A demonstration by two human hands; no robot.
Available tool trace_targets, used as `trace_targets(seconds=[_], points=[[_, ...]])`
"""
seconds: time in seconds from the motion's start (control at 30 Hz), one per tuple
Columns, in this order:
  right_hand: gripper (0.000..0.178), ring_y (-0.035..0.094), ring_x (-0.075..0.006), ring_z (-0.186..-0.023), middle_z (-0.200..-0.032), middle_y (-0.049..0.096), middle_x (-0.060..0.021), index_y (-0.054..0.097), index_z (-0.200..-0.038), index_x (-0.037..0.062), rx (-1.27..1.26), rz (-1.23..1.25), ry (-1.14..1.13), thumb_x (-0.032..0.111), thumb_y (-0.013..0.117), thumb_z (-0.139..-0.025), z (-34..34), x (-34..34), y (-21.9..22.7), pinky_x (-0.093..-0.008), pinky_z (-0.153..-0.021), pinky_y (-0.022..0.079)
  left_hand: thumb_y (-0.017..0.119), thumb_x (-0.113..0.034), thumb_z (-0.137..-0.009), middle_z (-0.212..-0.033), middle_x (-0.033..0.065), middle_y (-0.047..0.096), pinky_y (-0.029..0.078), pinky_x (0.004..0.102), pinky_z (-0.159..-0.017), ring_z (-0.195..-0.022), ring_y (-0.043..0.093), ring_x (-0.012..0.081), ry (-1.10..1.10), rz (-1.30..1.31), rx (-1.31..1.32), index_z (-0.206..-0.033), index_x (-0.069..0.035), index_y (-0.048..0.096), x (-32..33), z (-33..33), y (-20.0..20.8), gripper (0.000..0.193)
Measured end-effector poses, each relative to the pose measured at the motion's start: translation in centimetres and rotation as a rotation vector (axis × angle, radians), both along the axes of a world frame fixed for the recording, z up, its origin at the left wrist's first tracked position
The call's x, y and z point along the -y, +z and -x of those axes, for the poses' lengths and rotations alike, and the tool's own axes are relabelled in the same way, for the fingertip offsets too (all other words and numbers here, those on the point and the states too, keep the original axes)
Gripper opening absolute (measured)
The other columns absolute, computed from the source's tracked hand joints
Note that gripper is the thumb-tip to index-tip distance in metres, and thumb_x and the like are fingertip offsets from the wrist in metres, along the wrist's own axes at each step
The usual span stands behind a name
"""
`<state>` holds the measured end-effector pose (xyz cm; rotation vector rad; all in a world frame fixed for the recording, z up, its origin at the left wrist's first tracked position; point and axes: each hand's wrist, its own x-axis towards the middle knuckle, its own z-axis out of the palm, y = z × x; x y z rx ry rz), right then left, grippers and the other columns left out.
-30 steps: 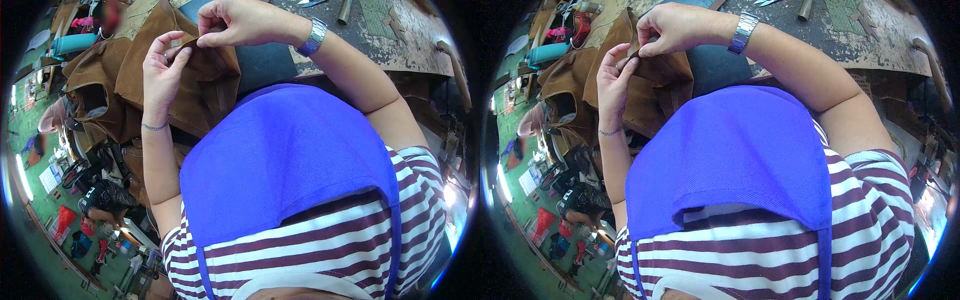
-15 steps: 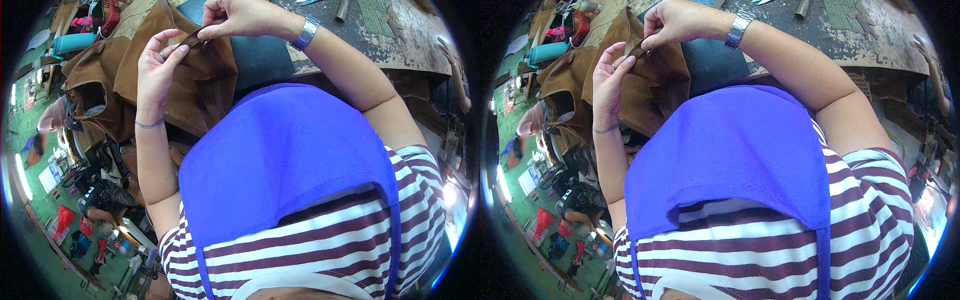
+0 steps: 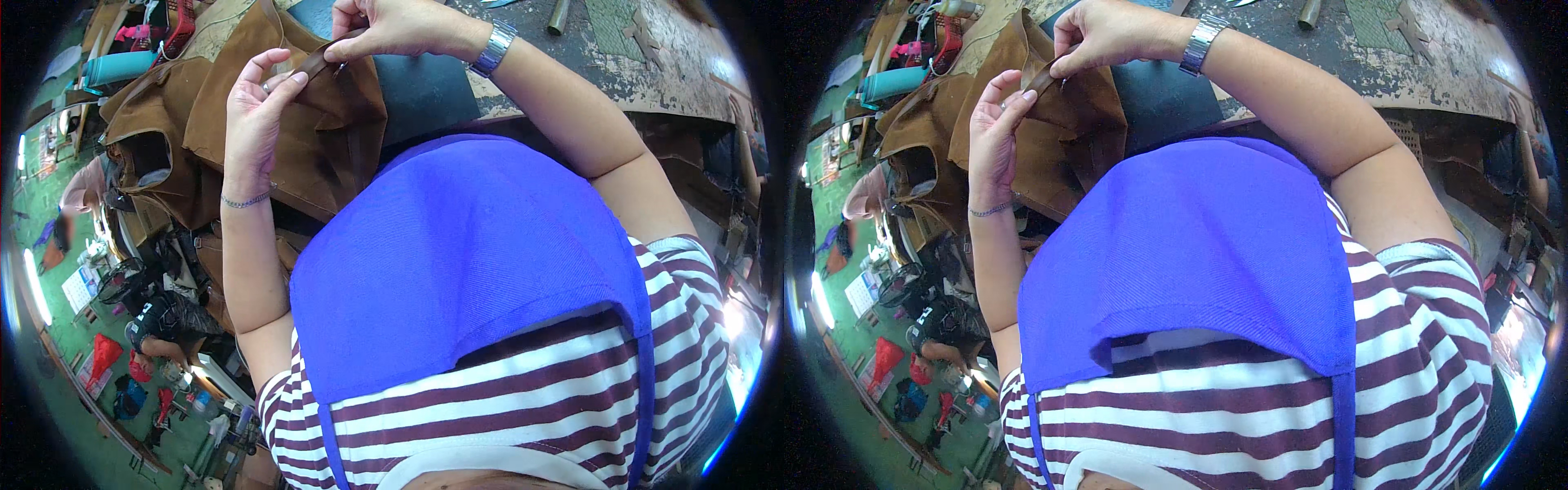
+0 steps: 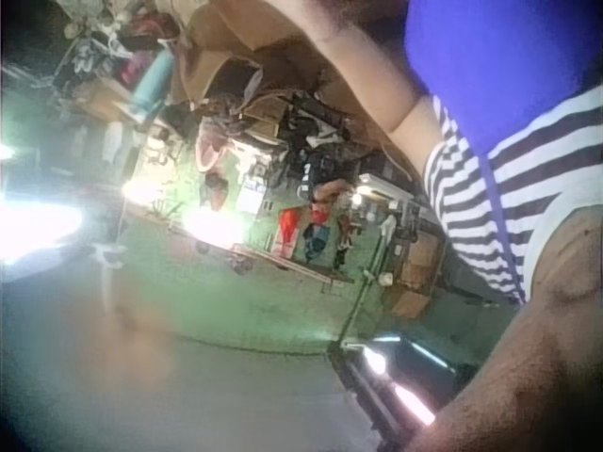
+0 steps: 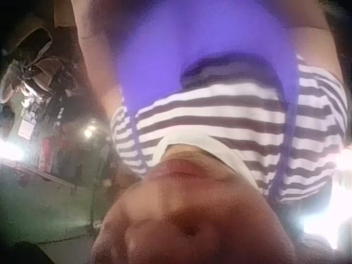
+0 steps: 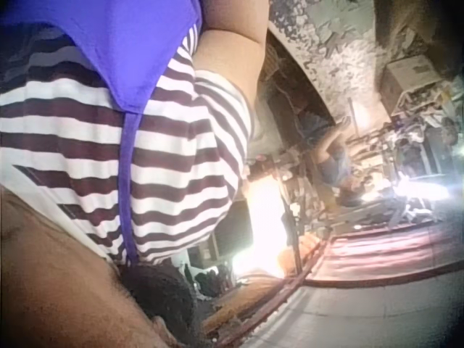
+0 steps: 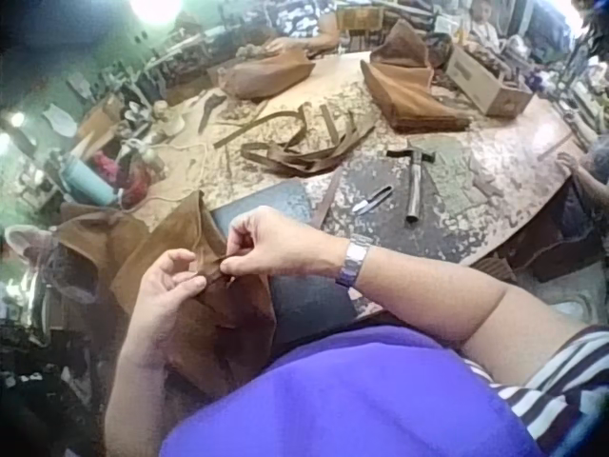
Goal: Hammering and aligning leather components for bag assembly.
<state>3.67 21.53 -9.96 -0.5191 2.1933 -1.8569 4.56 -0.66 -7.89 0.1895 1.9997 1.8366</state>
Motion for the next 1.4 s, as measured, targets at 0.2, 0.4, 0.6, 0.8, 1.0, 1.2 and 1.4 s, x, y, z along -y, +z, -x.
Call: trace_targets(seconds=[0.2,0.4,0.6,0.8,1.0,1.2,1.4], points=[[0.020,0.052,-0.0079,-0.059,-0.065,0.060,-0.0019,0.062,-0.074,0.0006,0.073,-0.100,0.007,0.019,0.070,-0.075,-0.2,0.6,1.7,-0.0244,-0.052,0.043,0.068,0.001,-0.078,-0.088,0.0096,0.066,0.048,0.0201,-0.073,-0.080,0.062,0.0103,0.070,-0.047,-0.015,-0.110,-0.001,0.049,-0.3,-0.4,-0.7,0.037],[0.023,0.056,-0.0068,-0.062,-0.074,0.065,-0.0031,0.067,-0.088,0.0021,0.252,-0.046,0.163,0.024,0.067,-0.082,1.3,0.0,0.9,-0.0216,-0.054,0.044,0.069,0.001,-0.078,-0.088,0.0101,0.066,0.049,0.0203,-0.073,-0.080,0.062,0.0113,0.137,-0.057,-0.025,-0.112,-0.001,0.047,0.3,-0.4,-1.0,0.041],[0.022,0.057,-0.0066,-0.063,-0.075,0.066,-0.0018,0.066,-0.087,0.0017,0.293,0.121,0.214,0.024,0.067,-0.083,1.8,0.8,-0.4,-0.0213,-0.059,0.047,0.067,-0.001,-0.080,-0.089,0.0093,0.065,0.048,0.0196,-0.074,-0.082,0.061,0.0100,0.103,-0.016,-0.001,-0.111,-0.002,0.048,0.9,-0.4,-1.1,0.037],[0.019,0.059,-0.0080,-0.065,-0.072,0.066,-0.0027,0.067,-0.081,0.0015,0.172,-0.066,0.163,0.021,0.066,-0.082,1.3,2.0,0.9,-0.0232,-0.060,0.048,0.066,-0.002,-0.082,-0.089,0.0085,0.065,0.047,0.0191,-0.073,-0.081,0.060,0.0087,0.035,0.013,-0.078,-0.113,-0.003,0.048,1.5,-0.5,-1.3,0.036],[0.022,0.060,-0.0100,-0.062,-0.070,0.066,-0.0046,0.068,-0.083,0.0008,0.068,-0.111,0.240,0.022,0.067,-0.081,2.3,1.9,1.8,-0.0247,-0.057,0.048,0.066,-0.001,-0.082,-0.087,0.0080,0.065,0.046,0.0188,-0.072,-0.080,0.060,0.0083,0.051,0.078,-0.139,-0.115,-0.001,0.048,0.8,-0.7,-0.6,0.038],[0.023,0.060,-0.0098,-0.059,-0.065,0.065,-0.0036,0.070,-0.081,0.0007,-0.043,-0.410,0.456,0.023,0.070,-0.077,3.9,0.9,5.7,-0.0235,-0.055,0.048,0.068,-0.002,-0.080,-0.086,0.0073,0.066,0.047,0.0193,-0.073,-0.080,0.061,0.0088,0.080,0.071,-0.020,-0.120,0.000,0.047,1.4,-1.1,0.1,0.045],[0.022,0.059,-0.0091,-0.058,-0.066,0.066,-0.0037,0.070,-0.082,0.0019,-0.028,-0.362,0.433,0.023,0.070,-0.076,4.3,1.1,4.1,-0.0243,-0.055,0.047,0.069,-0.003,-0.080,-0.087,0.0070,0.066,0.047,0.0213,-0.076,-0.081,0.061,0.0099,0.079,0.083,-0.007,-0.120,0.000,0.047,1.8,-1.1,0.2,0.046]])
